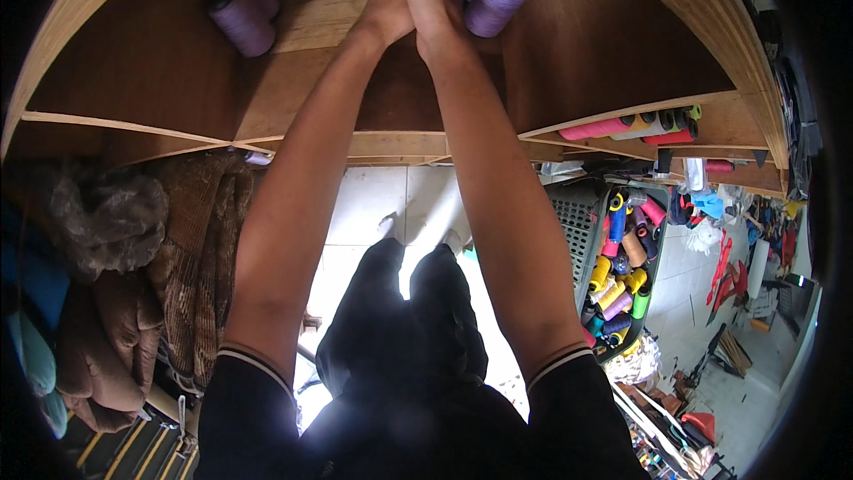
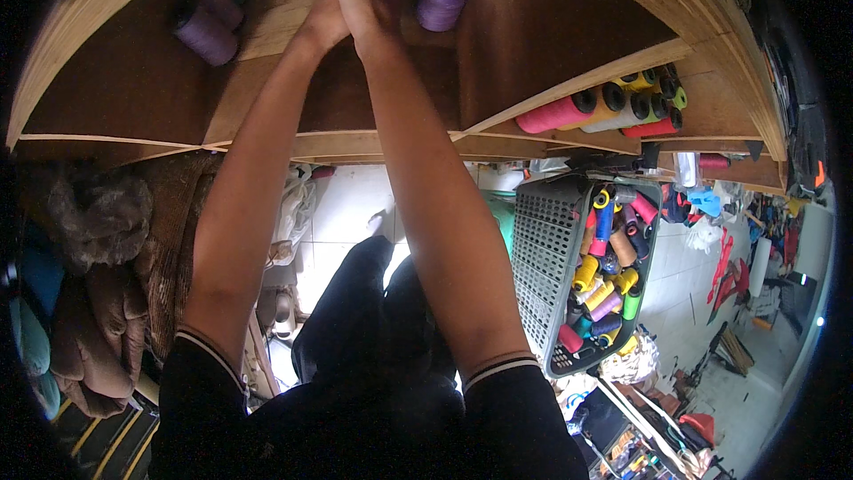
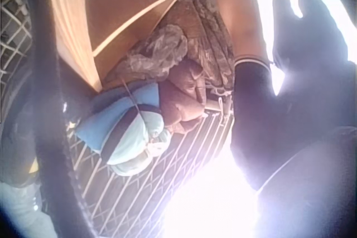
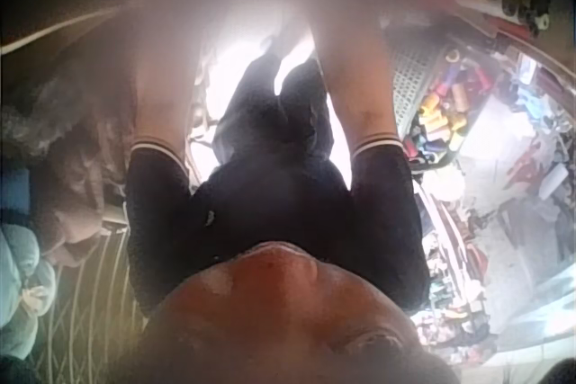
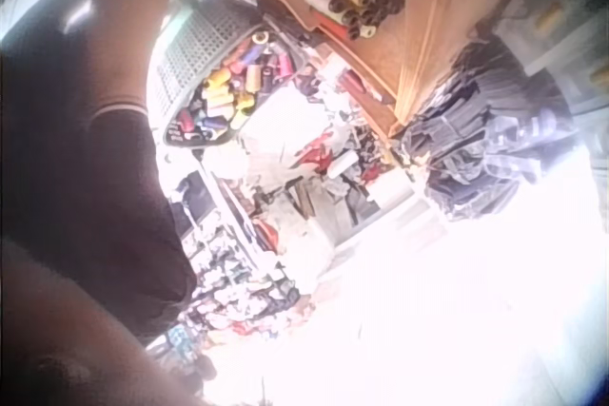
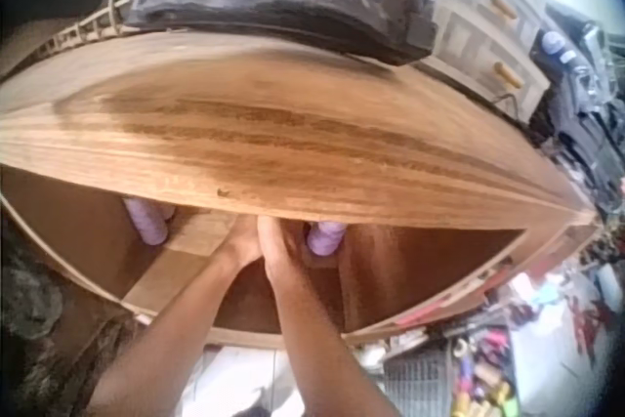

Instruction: The person picks up thread spools from a basket and places them onto a wooden shelf. They handle spools of various colors, including green, yellow, pink, orange, purple, and white, arranging them in rows on the shelf.

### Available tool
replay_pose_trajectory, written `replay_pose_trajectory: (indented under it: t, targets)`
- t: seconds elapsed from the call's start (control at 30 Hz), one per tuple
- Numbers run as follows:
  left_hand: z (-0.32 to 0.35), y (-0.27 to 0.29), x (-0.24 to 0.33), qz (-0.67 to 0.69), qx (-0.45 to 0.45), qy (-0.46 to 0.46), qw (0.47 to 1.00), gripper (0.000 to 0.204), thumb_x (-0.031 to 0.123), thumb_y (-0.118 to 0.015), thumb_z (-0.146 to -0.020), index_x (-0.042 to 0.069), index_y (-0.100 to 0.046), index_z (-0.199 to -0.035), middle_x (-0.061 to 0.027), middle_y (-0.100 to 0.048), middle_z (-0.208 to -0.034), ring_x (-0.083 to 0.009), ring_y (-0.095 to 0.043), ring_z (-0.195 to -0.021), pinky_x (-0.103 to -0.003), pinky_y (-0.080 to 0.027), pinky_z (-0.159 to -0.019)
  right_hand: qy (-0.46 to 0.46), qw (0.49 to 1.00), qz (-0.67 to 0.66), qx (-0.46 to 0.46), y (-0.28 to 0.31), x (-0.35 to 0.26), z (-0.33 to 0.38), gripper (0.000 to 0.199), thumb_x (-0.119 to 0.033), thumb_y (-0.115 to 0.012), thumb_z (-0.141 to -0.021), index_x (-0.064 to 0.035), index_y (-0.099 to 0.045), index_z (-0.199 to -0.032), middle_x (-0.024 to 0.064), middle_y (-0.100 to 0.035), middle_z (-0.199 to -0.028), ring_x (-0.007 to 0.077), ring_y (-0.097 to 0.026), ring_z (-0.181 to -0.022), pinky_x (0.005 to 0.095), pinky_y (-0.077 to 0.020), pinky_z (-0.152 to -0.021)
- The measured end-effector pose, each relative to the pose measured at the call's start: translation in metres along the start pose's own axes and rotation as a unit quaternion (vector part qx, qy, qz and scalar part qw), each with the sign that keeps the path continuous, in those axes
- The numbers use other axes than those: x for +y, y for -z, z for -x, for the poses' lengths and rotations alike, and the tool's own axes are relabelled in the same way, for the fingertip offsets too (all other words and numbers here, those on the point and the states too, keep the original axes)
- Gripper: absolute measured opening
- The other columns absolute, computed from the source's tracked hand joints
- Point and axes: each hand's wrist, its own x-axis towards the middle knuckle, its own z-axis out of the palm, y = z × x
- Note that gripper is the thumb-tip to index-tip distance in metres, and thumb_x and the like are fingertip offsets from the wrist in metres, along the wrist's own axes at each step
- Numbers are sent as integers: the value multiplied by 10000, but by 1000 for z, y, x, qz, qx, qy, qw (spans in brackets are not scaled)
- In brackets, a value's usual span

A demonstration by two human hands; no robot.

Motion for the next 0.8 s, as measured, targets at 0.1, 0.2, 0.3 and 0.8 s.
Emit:
replay_pose_trajectory:
  t: [0.1, 0.2, 0.3, 0.8]
  targets:
    - [-1, 1, -2, -10, 2, 5, 1000, 470, 110, -597, -772, 3, -532, -1225, -194, -622, -1113, -288, -603, -1036, -358, -471, -894, -1, 1000, 1, -9, -1, 0, -3, 558, -378, -592, -793, -27, -405, -1185, 224, -457, -1137, 365, -468, -1088, 415, -376, -937]
    - [-4, -1, -4, -22, 5, 9, 1000, 464, 100, -591, -768, 0, -546, -1219, -199, -631, -1107, -295, -609, -1041, -358, -471, -900, 3, 1000, 10, -15, 0, 1, -7, 514, -352, -588, -791, -27, -421, -1152, 220, -469, -1103, 362, -480, -1063, 416, -383, -921]
    - [-2, -1, -8, -45, 11, 19, 999, 458, 89, -585, -764, -3, -560, -1213, -203, -639, -1102, -302, -616, -1045, -358, -470, -906, 15, 999, 31, -26, 4, 3, -15, 470, -327, -585, -788, -27, -437, -1118, 216, -480, -1069, 360, -491, -1038, 418, -390, -906]
    - [17, -3, -6, 36, 114, 74, 990, 521, 11, -445, -763, -30, -541, -1273, -152, -613, -1213, -212, -573, -1124, -291, -406, -980, 163, 947, 245, -131, 47, -22, -89, 252, -200, -569, -776, -26, -516, -950, 194, -539, -897, 348, -549, -912, 424, -426, -829]
